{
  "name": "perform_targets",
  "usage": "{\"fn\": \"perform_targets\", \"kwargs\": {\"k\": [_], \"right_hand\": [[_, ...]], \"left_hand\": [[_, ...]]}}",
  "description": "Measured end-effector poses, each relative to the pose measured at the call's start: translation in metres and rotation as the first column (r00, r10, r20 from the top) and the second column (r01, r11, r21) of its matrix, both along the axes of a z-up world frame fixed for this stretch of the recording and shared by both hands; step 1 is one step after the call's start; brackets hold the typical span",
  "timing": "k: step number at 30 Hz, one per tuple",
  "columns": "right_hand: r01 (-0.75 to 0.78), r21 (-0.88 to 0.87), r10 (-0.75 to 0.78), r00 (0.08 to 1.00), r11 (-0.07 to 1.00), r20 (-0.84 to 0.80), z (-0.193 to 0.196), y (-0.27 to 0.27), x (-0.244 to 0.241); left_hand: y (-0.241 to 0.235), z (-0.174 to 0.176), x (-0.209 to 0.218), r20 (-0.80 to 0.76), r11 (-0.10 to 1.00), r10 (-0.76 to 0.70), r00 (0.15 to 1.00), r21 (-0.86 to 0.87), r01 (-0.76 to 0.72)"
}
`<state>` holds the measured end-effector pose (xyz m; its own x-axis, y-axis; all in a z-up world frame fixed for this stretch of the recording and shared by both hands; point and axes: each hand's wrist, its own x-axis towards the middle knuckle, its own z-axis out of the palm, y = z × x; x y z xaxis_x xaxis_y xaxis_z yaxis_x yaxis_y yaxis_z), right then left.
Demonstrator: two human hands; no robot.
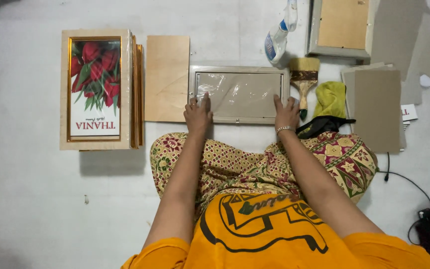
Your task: Cleaning a picture frame using a brush, spray cleaner, and a cloth
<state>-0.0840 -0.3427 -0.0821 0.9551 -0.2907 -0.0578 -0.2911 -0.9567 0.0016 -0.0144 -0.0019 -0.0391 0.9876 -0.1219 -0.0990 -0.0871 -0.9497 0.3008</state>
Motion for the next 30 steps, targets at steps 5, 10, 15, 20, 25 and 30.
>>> {"fn": "perform_targets", "kwargs": {"k": [5,10,15,20,25,30], "right_hand": [[-0.223,-0.041,0.226,0.969,0.974,0.103,0.009,0.004,0.017],[-0.442,-0.002,0.441,0.895,0.897,0.063,-0.010,0.031,0.018],[-0.569,0.208,0.591,0.804,0.796,-0.060,0.009,0.062,0.011],[-0.480,0.177,0.450,0.874,0.859,0.185,0.002,0.026,0.027],[-0.193,0.251,0.093,0.928,0.948,0.362,-0.026,-0.041,0.028],[0.098,0.420,-0.179,0.971,0.902,0.157,-0.063,-0.060,0.023]], "left_hand": [[-0.012,0.001,0.001,-0.094,0.967,-0.256,0.962,-0.041,0.253],[-0.028,0.032,-0.001,-0.325,0.885,-0.458,0.827,-0.079,0.459],[-0.027,-0.028,0.001,-0.168,0.847,-0.503,0.848,0.099,0.522],[-0.015,-0.046,0.025,0.217,0.957,-0.283,0.934,0.001,0.290],[0.016,-0.007,0.024,0.325,0.888,0.343,0.881,-0.417,-0.192],[0.059,-0.059,0.036,0.217,0.489,0.864,0.454,-0.574,-0.657]]}}
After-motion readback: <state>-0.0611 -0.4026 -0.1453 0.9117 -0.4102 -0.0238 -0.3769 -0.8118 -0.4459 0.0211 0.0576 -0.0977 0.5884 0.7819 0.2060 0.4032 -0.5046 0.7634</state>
